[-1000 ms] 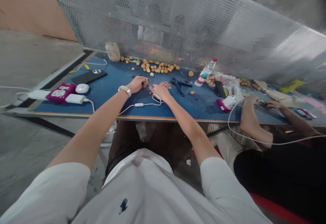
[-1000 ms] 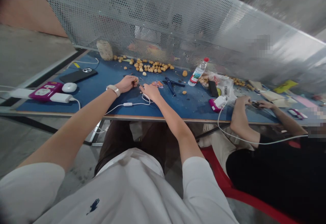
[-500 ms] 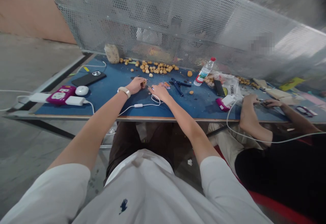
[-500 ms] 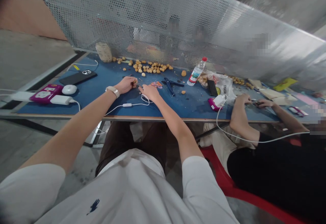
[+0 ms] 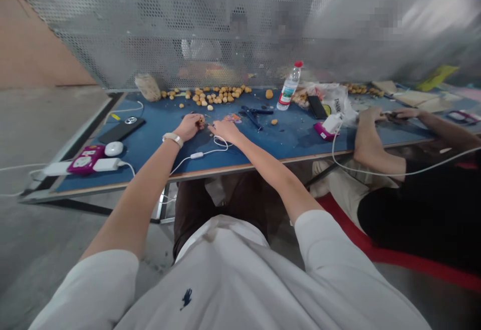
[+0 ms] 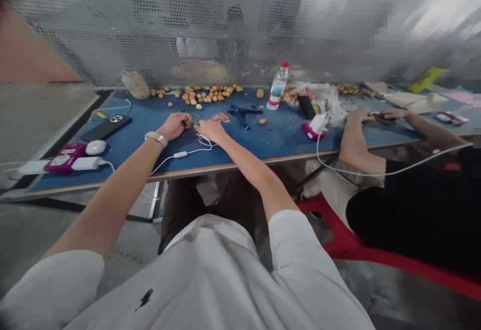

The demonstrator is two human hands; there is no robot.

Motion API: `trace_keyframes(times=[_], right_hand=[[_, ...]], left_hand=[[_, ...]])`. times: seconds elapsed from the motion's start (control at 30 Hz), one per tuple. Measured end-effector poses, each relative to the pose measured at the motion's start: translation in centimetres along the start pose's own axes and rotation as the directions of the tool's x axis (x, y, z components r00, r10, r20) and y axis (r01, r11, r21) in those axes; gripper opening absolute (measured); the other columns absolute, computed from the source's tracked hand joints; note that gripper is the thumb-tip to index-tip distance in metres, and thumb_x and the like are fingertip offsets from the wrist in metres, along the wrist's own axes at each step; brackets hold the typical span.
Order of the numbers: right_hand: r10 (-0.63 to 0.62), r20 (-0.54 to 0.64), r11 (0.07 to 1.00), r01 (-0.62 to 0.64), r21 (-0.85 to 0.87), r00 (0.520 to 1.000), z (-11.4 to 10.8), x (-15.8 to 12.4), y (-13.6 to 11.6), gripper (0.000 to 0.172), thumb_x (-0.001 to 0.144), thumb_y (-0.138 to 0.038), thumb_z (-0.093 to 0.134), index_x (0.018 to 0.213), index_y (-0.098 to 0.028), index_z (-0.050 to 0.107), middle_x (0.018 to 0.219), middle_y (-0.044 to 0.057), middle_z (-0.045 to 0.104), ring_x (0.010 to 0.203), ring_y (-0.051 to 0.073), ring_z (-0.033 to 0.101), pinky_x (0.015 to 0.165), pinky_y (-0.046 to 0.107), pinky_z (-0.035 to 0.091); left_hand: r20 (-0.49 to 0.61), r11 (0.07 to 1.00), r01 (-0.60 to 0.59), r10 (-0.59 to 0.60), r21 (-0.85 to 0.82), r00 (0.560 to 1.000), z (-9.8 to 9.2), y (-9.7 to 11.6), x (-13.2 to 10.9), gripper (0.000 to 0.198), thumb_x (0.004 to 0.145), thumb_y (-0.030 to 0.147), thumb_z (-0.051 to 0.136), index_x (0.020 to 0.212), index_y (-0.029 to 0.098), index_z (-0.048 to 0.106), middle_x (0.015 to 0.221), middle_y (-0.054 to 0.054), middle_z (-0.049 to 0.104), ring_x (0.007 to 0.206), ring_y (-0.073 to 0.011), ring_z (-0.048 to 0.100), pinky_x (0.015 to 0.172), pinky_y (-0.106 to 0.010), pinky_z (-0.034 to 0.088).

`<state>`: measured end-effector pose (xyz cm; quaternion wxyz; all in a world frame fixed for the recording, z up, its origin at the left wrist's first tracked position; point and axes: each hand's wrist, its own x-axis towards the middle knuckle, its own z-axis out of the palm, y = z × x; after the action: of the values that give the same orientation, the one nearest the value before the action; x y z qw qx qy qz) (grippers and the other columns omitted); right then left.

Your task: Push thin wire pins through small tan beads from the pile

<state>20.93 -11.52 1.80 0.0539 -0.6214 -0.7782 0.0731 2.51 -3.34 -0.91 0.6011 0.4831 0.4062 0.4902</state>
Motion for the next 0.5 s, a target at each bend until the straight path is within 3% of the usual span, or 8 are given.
trace_keyframes(times=[0.3,0.5], right_hand=[[-0.033,-0.077,0.995,0.041,0.093,0.996,-0.40,-0.20,-0.49,0.061,0.141,-0.048,0.053,0.161,0.000,0.084,0.161,0.039,0.087,0.160,0.044,0.085,0.135,0.049,0.064],[-0.053,-0.071,0.995,0.059,0.086,0.996,-0.68,-0.38,-0.74,0.062,0.141,-0.042,0.049,0.164,0.003,0.084,0.165,0.040,0.084,0.162,0.048,0.083,0.136,0.054,0.064]], left_hand=[[-0.004,0.998,-0.008,0.008,0.055,1.000,-0.82,0.00,0.66,0.048,0.108,-0.006,0.064,0.067,0.016,0.071,0.074,-0.004,0.061,0.062,-0.0116,0.051,0.060,-0.017,0.045],[-0.017,0.998,-0.015,0.016,0.057,1.000,-0.58,0.52,0.03,0.052,0.109,-0.007,0.055,0.065,0.017,0.069,0.076,-0.005,0.062,0.063,-0.0123,0.051,0.060,-0.019,0.045]])
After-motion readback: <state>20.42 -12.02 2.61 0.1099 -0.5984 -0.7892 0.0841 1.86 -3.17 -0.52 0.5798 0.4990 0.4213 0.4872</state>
